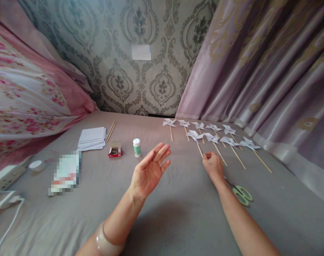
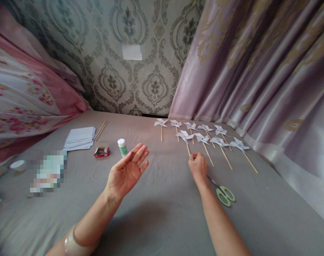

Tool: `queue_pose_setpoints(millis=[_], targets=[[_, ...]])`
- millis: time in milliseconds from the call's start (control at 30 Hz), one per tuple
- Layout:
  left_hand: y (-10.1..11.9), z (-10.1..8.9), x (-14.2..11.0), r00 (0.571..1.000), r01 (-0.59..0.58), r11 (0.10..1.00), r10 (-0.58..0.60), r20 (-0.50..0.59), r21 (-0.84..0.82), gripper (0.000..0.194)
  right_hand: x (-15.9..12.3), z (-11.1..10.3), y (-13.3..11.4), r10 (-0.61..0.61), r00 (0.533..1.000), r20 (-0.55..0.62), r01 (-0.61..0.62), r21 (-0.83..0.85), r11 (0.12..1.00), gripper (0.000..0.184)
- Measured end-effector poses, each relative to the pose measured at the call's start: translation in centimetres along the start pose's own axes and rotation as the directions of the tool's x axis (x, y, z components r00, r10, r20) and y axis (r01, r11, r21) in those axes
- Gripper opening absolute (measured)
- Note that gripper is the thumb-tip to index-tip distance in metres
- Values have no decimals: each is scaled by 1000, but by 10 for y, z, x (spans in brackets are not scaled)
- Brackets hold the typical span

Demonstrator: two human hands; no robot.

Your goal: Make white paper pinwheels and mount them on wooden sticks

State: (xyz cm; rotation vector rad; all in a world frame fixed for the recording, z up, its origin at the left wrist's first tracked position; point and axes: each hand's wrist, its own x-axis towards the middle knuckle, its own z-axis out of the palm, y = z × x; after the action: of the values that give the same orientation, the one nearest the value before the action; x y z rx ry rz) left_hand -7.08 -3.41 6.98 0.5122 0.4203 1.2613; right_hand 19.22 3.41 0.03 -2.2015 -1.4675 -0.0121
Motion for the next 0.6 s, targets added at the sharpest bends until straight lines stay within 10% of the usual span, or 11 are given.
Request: queue_pose_setpoints(millis=[600], targets=[[-8, 4, -3, 995, -82, 950, 58, 86, 302, 34, -70, 5, -35, -329, 887, 322, 182, 411, 893, 29]])
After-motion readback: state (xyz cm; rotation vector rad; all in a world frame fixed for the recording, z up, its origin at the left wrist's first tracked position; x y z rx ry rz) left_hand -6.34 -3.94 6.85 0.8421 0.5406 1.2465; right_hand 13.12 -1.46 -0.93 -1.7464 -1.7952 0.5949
